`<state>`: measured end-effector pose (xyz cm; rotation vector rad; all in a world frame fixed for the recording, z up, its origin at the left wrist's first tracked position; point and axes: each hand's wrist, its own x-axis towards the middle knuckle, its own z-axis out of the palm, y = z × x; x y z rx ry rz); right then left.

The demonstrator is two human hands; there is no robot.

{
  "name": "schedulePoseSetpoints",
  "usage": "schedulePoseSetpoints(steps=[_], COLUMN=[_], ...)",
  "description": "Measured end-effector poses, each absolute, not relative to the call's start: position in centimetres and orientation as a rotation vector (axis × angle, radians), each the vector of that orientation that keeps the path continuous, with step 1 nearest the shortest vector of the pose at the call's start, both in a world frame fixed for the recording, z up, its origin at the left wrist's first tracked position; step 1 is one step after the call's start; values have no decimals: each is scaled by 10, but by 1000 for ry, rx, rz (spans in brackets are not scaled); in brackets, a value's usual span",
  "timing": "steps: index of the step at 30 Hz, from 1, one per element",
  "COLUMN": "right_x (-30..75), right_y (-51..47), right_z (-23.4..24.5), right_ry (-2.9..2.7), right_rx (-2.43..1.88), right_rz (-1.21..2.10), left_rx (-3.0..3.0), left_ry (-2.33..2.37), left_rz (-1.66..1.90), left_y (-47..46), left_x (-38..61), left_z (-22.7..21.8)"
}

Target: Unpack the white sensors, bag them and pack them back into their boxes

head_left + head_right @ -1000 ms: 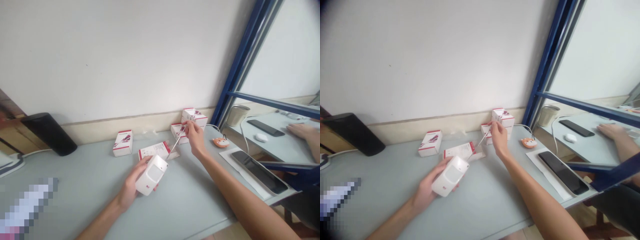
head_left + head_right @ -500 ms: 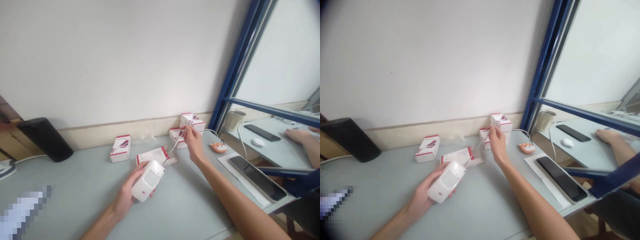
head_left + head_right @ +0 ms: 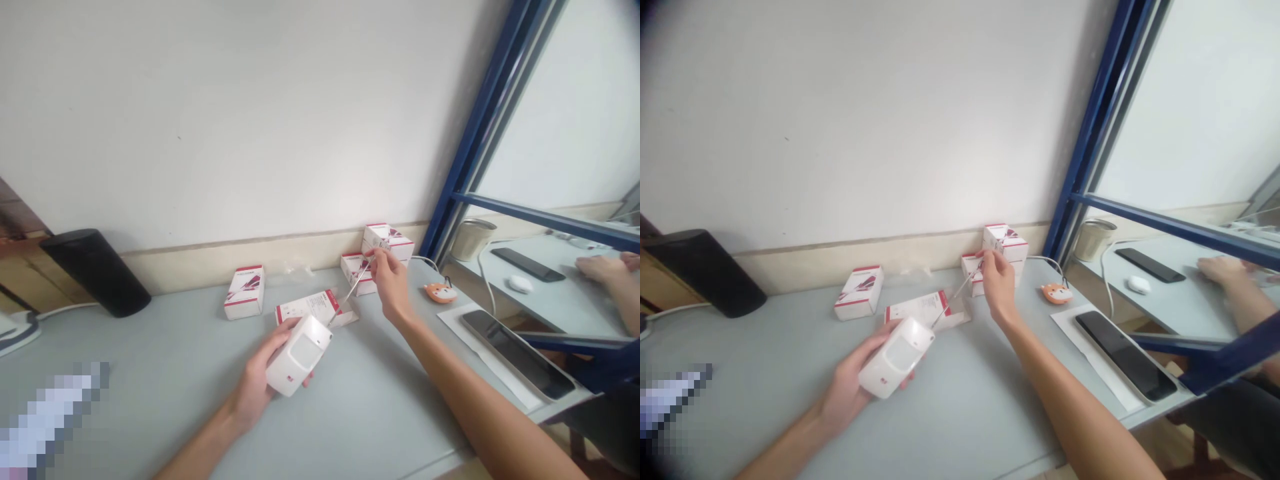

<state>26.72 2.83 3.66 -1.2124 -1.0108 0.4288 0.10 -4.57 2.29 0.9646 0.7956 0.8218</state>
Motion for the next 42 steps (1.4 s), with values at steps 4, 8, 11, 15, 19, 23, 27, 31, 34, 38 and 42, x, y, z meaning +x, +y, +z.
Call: schedulePoseSetpoints(steps=[4,8,11,15,19,23,27,31,34,38,42], right_x=[266,267,268,267,262,254,249,246,246,246,244], right_y=[28,29,30,28,21,14,10,11,12,12,12], right_z=[38,36,34,33,40,48,48,43,41,40,40], right_ry=[-943,-953,-960,-976,-1073,-1126,-1181,-1220,-1218,-1218,-1226], right_rx=[-1187,-1178,-1178,-1197,-1221,-1263,-1250,-1241,-1247,-1251,-1240], right_rz=[489,481,476,459,365,321,310,349,354,346,357], left_rx=[976,971,963,935,915,913,904,891,904,901,900], left_ry=[784,804,805,802,818,822,826,851,845,834,820], left_rz=[822,819,824,832,842,849,889,910,908,903,903], left_y=[-46,-47,-46,-45,-45,-44,-42,-41,-42,-43,-43], left_x=[1,-1,-1,0,-1,-2,-2,-3,-3,-2,-1], left_z=[25,24,21,21,25,26,28,29,28,28,29])
